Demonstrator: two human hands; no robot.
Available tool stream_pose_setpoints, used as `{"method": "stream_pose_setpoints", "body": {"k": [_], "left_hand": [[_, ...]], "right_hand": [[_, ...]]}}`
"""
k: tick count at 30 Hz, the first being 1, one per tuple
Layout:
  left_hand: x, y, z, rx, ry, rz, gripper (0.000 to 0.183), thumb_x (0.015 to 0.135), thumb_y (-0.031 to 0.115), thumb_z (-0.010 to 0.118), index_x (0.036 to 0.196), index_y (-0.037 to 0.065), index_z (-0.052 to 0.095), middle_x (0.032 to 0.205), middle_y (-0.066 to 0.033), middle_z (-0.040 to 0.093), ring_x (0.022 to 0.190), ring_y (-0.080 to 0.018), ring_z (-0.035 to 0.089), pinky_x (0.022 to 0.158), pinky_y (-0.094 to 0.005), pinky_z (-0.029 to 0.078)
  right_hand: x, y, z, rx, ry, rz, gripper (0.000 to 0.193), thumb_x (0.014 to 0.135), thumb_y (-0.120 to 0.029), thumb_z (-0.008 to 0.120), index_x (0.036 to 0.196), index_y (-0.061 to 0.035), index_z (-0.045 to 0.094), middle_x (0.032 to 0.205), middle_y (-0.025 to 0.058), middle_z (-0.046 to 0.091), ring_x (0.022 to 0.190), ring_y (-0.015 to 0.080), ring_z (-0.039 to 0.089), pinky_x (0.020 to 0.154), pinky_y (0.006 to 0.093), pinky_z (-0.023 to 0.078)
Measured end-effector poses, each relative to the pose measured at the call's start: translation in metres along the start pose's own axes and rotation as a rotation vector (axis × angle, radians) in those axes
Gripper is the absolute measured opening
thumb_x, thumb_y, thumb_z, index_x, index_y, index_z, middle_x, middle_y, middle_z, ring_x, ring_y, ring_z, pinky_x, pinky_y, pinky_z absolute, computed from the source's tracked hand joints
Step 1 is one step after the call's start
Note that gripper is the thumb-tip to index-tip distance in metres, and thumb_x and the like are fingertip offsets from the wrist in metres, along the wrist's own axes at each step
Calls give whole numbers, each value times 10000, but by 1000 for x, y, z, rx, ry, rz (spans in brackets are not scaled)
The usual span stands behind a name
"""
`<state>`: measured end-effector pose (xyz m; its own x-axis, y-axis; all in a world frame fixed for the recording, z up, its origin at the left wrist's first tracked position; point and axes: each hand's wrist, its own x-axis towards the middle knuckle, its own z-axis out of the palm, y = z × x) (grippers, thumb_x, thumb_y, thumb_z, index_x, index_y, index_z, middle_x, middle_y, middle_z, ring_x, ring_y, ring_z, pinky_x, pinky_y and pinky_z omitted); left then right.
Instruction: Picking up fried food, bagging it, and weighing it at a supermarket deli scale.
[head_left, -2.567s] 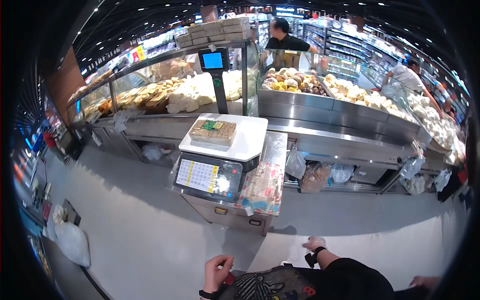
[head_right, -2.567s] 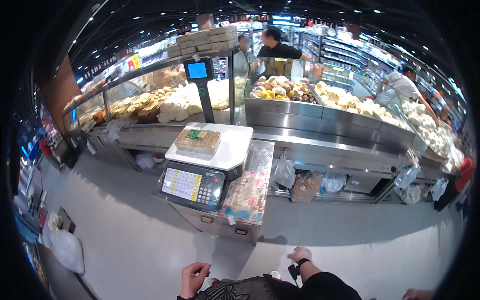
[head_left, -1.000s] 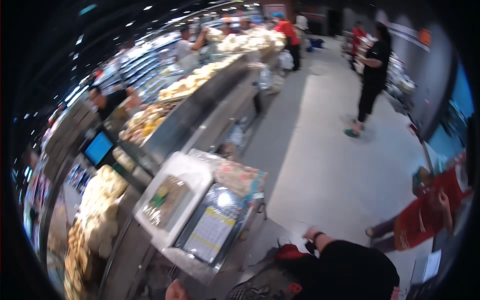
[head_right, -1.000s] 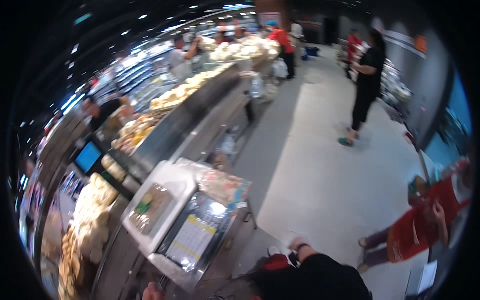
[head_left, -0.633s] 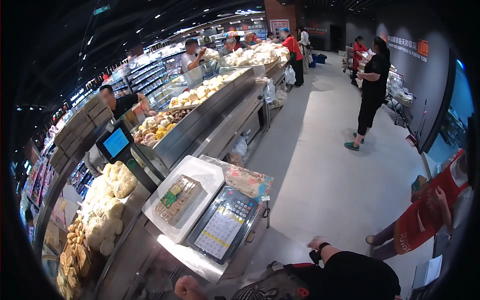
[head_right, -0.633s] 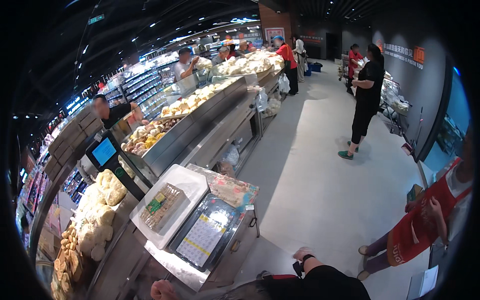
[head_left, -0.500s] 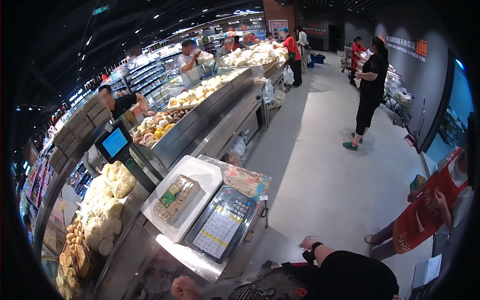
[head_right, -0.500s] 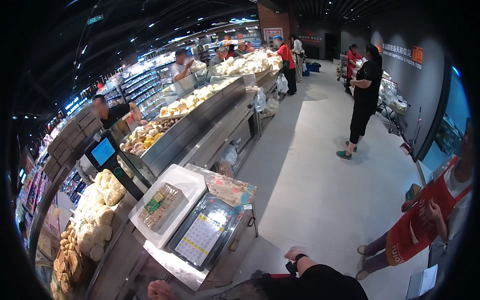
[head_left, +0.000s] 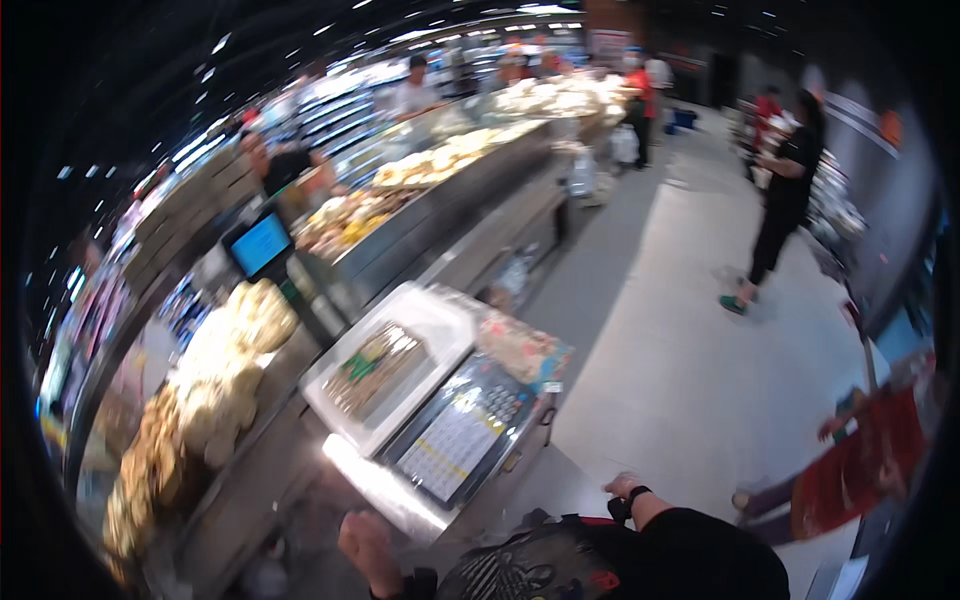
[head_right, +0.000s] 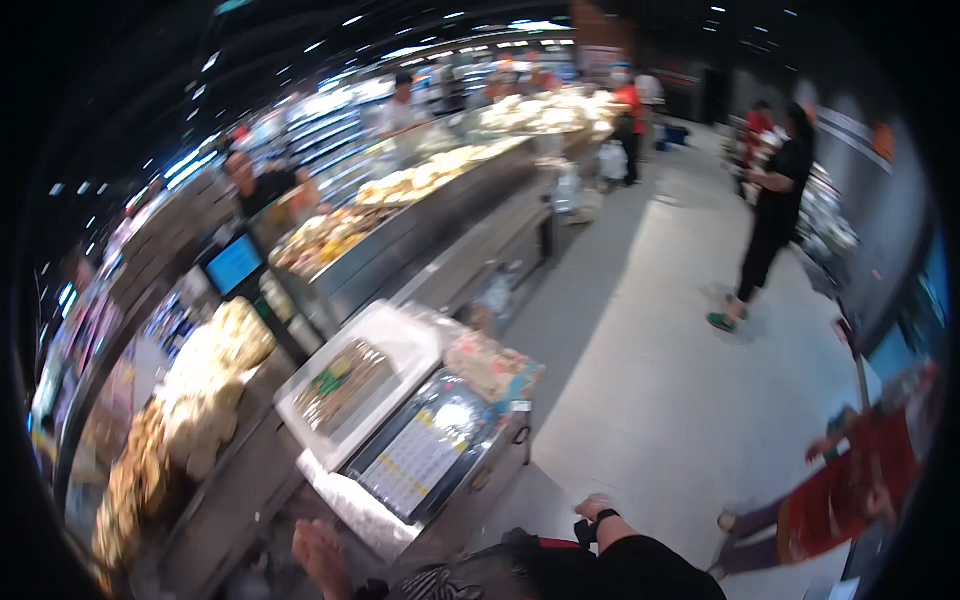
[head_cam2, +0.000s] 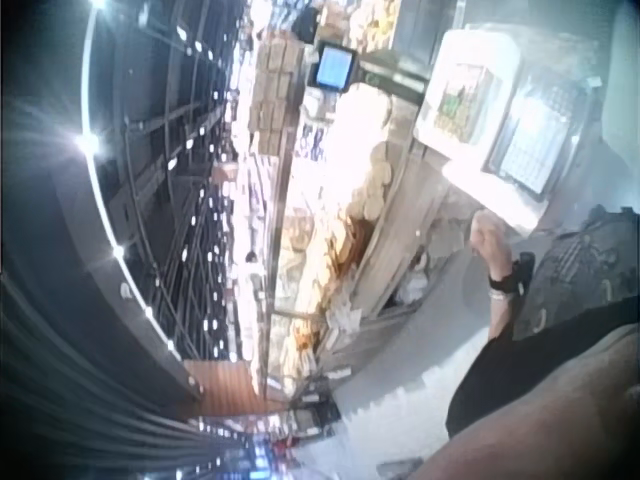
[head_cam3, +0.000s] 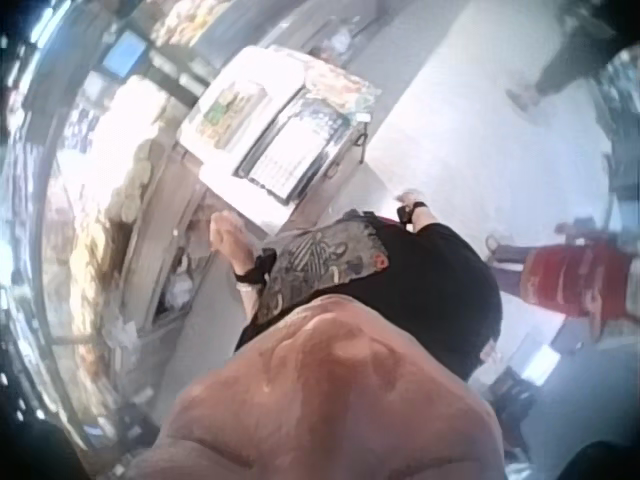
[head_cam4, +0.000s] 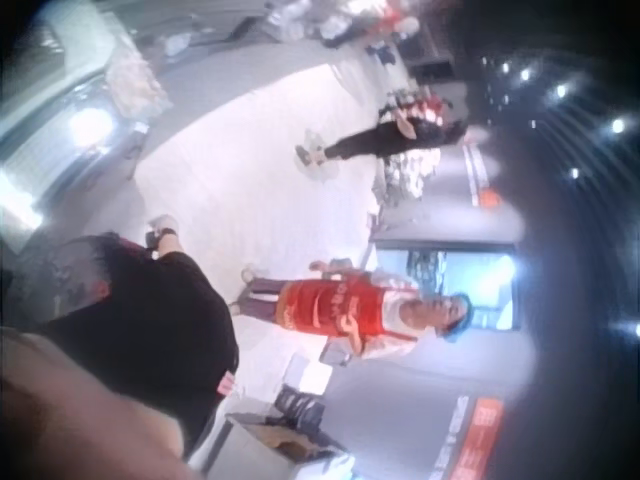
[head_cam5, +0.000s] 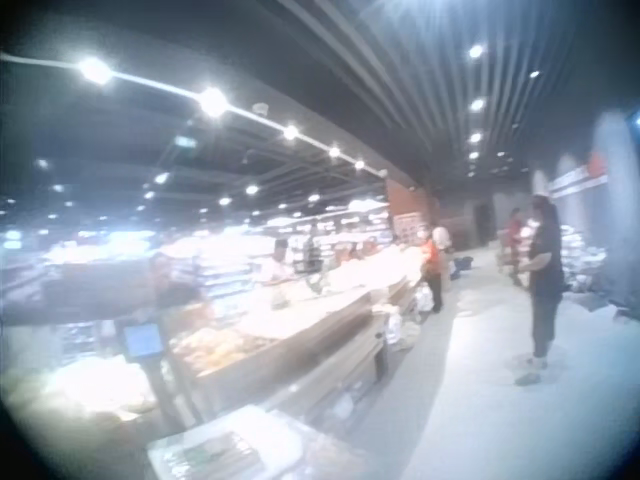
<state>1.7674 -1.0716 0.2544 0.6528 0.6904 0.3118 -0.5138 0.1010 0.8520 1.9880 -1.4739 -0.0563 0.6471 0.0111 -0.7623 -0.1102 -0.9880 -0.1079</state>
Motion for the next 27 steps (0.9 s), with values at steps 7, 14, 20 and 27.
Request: {"method": "stream_pose_setpoints", "body": {"k": [7,14,20,27], "left_hand": [[12,-9,22,294,5,41,288,977,142,436,704,50,435,592,21,362,532,-70,350,470,-225,268],[12,7,40,370,-26,-113,174,986,106,411,965,11,556,623,60,391,538,-12,325,474,-190,257],[33,-4,44,496,-1,-163,504,904,66,536,1384,41,386,745,62,510,633,-27,422,605,-196,385],[23,-7,57,486,-59,-217,760,875,75,573,1478,45,111,586,43,417,570,-41,380,555,-210,345]], "right_hand": [[53,48,32,8,56,-126,420,740,-417,648,910,-35,690,991,184,670,980,299,633,857,393,486],[39,60,16,-483,28,-355,362,810,-435,558,1024,-172,684,1097,113,651,1052,273,607,904,384,471],[74,75,13,-565,121,-579,189,778,-282,568,885,-161,667,911,147,670,891,354,640,770,482,500],[88,109,3,-302,14,-682,257,812,-346,516,799,-135,662,857,118,677,809,334,638,727,458,494]]}}
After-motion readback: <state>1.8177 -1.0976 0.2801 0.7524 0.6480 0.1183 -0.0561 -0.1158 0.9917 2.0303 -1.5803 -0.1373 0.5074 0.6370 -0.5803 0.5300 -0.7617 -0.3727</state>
